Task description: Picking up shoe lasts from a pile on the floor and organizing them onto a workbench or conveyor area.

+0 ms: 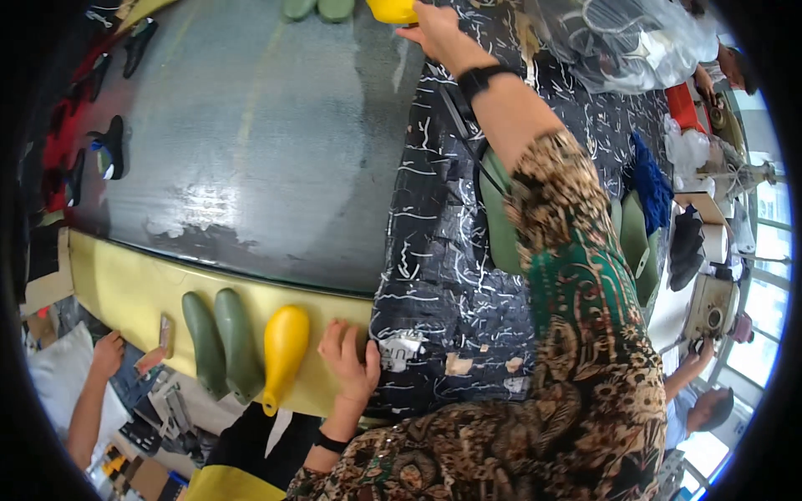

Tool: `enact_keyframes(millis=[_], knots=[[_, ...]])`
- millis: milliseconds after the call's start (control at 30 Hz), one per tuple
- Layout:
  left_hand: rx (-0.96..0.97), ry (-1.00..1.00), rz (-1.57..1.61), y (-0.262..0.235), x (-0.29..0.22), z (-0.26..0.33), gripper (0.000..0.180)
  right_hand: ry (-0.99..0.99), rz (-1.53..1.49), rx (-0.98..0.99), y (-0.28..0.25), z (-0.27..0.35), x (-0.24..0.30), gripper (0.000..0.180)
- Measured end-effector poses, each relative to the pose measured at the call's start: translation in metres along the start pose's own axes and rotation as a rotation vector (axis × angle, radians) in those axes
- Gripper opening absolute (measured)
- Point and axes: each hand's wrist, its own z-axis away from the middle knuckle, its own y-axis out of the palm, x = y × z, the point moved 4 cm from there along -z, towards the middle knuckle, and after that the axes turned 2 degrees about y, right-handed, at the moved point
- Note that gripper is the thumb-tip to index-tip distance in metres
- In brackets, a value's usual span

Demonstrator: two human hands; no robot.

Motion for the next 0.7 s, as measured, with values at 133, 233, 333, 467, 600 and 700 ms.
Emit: enact_keyframes(millis=[133,233,333,467,600,700], knots=[[-0.005,-0.061,-0.066,-0.008,0.011,0.002,0.035,0.514,0.183,0.305,0.026,0.043,0.033,0.029],[-0.093,-0.091,-0.134,-0.013,-0.002,-0.017,0.037,0.333,0.777,0.706,-0.035,0.104,0.063,0.025],[-0.079,0.169,0.212,0.017,-0.085,-0.095,0.049,0.423,1.215,0.807,-0.158,0.178,0.042,0.064],[0.101,0.331,0.222,0.064,-0.183,-0.147,0.048,0.32,1.421,0.43,-0.167,0.218,0.049,0.087],[0.189,0.319,0.084,0.123,-0.186,-0.142,0.029,0.665,1.095,0.317,-0.179,0.24,0.043,0.093],[0.125,0.227,0.099,0.112,-0.165,-0.134,0.029,0.738,0.886,0.5,-0.127,0.276,0.054,0.083]])
